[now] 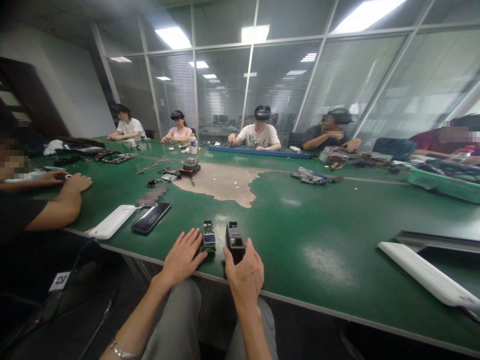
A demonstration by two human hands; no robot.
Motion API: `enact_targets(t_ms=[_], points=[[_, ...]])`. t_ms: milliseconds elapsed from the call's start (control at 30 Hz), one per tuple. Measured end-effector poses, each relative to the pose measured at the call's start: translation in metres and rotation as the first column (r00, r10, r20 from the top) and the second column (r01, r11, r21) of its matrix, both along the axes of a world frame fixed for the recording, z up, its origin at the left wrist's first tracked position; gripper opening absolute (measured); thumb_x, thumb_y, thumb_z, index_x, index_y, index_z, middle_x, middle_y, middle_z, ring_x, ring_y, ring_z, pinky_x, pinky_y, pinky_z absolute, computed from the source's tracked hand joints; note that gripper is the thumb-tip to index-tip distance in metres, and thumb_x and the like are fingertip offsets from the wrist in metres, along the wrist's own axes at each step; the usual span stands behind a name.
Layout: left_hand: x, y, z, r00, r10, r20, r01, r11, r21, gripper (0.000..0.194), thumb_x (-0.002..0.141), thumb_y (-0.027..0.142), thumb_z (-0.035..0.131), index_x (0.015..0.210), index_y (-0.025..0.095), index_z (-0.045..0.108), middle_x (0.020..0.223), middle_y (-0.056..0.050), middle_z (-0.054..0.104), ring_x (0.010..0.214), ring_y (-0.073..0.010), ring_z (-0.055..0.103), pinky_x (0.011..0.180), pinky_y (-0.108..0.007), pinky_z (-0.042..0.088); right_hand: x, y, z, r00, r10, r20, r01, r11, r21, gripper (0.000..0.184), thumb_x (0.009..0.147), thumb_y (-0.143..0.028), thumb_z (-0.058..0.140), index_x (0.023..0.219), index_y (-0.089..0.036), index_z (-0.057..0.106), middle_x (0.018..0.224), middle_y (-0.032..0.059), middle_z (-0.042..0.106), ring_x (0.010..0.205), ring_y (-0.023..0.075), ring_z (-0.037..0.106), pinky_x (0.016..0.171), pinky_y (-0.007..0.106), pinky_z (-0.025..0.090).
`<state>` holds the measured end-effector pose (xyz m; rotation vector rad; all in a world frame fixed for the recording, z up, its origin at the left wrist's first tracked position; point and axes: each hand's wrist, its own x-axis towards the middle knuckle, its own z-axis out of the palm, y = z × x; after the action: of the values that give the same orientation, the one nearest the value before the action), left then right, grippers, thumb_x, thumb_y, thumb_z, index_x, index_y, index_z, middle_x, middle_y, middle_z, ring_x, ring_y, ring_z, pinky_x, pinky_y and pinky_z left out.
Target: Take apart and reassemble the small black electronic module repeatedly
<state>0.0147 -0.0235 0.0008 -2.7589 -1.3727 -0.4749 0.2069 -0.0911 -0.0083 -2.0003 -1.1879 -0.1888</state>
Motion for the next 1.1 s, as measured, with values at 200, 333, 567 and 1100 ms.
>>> enact_targets(t_ms=[200,333,567,1100], points=[[0.000,0.001,-0.002,1.000,-0.006,-0.004,0.006,1.000,0.003,0.060,0.101,0.054,0.033,0.147,0.016,0.041,0.156,-0.012,0.036,0.147,-0.0285,0.027,0.119,-0.051,0.022,0.002,0.002,0.002,0.999,0.040,0.020,-0.040,0.999,0.026,0.072,0.084,-0.057,0.058,0.135,-0.007,0.051,0.123,0.0181,0.064,0.112,0.0304,0.060,0.097,0.040,0.042],[0.000,0.000,0.000,1.000,-0.003,0.000,0.003,1.000,0.004,0.059,0.101,0.054,0.033,0.145,0.016,0.043,0.156,-0.012,0.037,0.146,-0.0288,0.028,0.118,-0.051,0.023,0.004,0.005,0.006,0.997,0.069,-0.033,-0.069,0.998,-0.003,0.056,0.085,-0.054,0.056,0.123,-0.013,0.061,0.110,0.0150,0.070,0.103,0.0292,0.064,0.092,0.039,0.044],[-0.004,-0.001,-0.001,1.000,-0.002,0.027,0.002,1.000,0.006,0.057,0.101,0.053,0.036,0.146,0.018,0.042,0.156,-0.012,0.038,0.146,-0.0290,0.028,0.118,-0.052,0.023,-0.017,0.016,0.034,0.957,0.123,-0.263,-0.098,0.990,0.105,0.053,0.083,-0.060,0.057,0.116,-0.020,0.065,0.105,0.0107,0.073,0.096,0.0265,0.068,0.085,0.035,0.046],[-0.009,-0.004,-0.002,0.997,0.008,0.072,-0.008,1.000,0.007,0.059,0.101,0.050,0.034,0.150,0.018,0.036,0.155,-0.012,0.039,0.145,-0.0288,0.030,0.119,-0.051,0.021,-0.075,0.027,0.066,0.987,0.146,0.065,-0.134,0.978,-0.163,0.043,0.088,-0.053,0.053,0.113,-0.020,0.064,0.090,0.0087,0.072,0.085,0.0250,0.067,0.076,0.033,0.042]])
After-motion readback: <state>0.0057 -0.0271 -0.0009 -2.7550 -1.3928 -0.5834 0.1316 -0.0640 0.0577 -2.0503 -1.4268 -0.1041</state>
